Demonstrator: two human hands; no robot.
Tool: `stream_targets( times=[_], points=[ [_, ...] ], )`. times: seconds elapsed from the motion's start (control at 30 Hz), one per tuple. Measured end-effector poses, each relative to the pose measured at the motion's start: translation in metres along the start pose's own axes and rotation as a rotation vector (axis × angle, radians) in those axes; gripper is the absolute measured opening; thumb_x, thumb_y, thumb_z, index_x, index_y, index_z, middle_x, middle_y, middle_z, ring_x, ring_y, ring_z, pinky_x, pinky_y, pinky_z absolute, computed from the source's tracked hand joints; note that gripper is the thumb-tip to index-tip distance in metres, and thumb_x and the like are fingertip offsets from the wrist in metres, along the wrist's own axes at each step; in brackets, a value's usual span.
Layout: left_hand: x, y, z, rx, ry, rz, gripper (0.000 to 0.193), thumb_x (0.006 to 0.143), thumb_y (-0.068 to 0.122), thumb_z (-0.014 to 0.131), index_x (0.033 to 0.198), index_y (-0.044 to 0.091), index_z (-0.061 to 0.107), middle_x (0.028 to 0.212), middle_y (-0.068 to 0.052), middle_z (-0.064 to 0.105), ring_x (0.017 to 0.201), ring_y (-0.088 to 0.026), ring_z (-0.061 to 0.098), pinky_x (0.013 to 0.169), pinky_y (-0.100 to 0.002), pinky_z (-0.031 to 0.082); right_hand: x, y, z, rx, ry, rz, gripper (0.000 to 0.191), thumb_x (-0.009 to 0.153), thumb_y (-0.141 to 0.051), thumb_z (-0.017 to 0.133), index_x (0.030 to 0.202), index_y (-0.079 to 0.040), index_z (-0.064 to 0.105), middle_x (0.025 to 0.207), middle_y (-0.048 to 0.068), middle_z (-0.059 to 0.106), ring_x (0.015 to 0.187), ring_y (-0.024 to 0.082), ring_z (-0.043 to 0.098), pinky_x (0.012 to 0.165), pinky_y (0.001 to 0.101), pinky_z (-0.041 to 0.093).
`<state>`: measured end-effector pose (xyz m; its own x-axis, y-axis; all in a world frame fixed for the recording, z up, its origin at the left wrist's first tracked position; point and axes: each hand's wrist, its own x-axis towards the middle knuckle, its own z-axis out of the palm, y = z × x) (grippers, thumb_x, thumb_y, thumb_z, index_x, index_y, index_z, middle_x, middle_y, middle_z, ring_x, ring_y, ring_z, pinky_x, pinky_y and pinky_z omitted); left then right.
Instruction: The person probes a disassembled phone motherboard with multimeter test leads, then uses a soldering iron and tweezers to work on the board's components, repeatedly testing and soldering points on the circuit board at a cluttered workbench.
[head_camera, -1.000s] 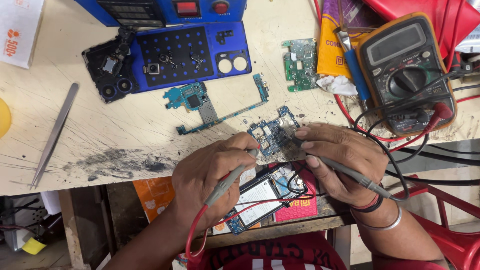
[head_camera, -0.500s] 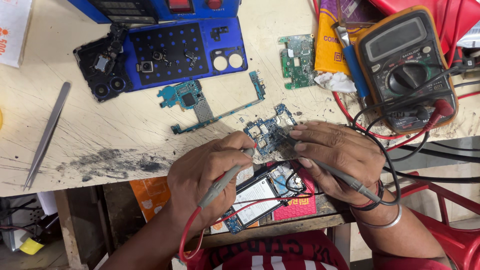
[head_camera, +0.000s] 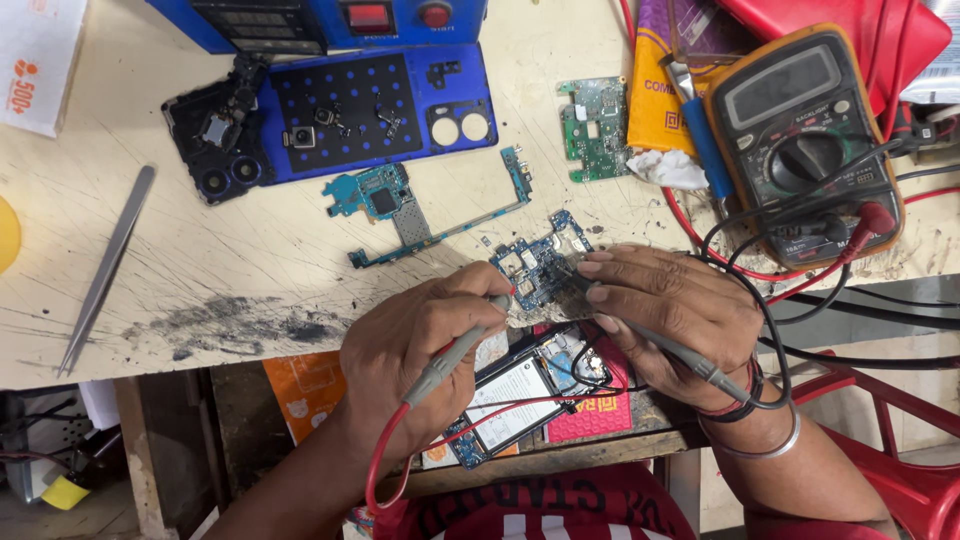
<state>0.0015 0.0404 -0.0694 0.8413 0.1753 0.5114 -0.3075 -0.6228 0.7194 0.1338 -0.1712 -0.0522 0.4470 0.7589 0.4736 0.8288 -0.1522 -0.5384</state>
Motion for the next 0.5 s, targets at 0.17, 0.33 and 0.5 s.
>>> stream_targets(
  times=[0.17, 0.33, 0.5],
  points=[
    [0.0003, -0.0012, 0.0027, 0.003, -0.009, -0.004, 0.019, 0.102, 0.006, 0.068, 0.109, 0.008, 0.051, 0.104, -0.010, 0.076, 0.084, -0.018, 0.078, 0.063, -0.028, 0.059, -0.0005, 0.0007, -0.0008, -0.018, -0.011, 0.007, 0.014, 0.090, -0.009, 0.078, 0.100, -0.005, 0.070, 0.107, 0.015, 0.076, 0.105, 0.031, 0.077, 0.097, 0.0422, 0.063],
    [0.0023, 0.0005, 0.0047, 0.026, 0.006, 0.000, 0.017, 0.102, 0.005, 0.067, 0.109, 0.008, 0.051, 0.101, -0.009, 0.077, 0.083, -0.017, 0.078, 0.062, -0.028, 0.059, 0.0000, 0.0010, -0.0033, -0.020, -0.008, -0.003, 0.013, 0.090, -0.009, 0.078, 0.100, -0.007, 0.070, 0.107, 0.013, 0.076, 0.104, 0.031, 0.077, 0.096, 0.0414, 0.063],
    [0.0049, 0.0007, 0.0083, -0.001, 0.013, 0.018, 0.017, 0.104, 0.006, 0.067, 0.110, 0.007, 0.051, 0.101, -0.012, 0.076, 0.087, -0.020, 0.080, 0.067, -0.029, 0.063, 0.0009, 0.0018, -0.0060, -0.021, -0.013, -0.008, 0.013, 0.091, -0.008, 0.078, 0.101, -0.007, 0.070, 0.107, 0.012, 0.076, 0.104, 0.031, 0.077, 0.097, 0.0425, 0.063]
  ],
)
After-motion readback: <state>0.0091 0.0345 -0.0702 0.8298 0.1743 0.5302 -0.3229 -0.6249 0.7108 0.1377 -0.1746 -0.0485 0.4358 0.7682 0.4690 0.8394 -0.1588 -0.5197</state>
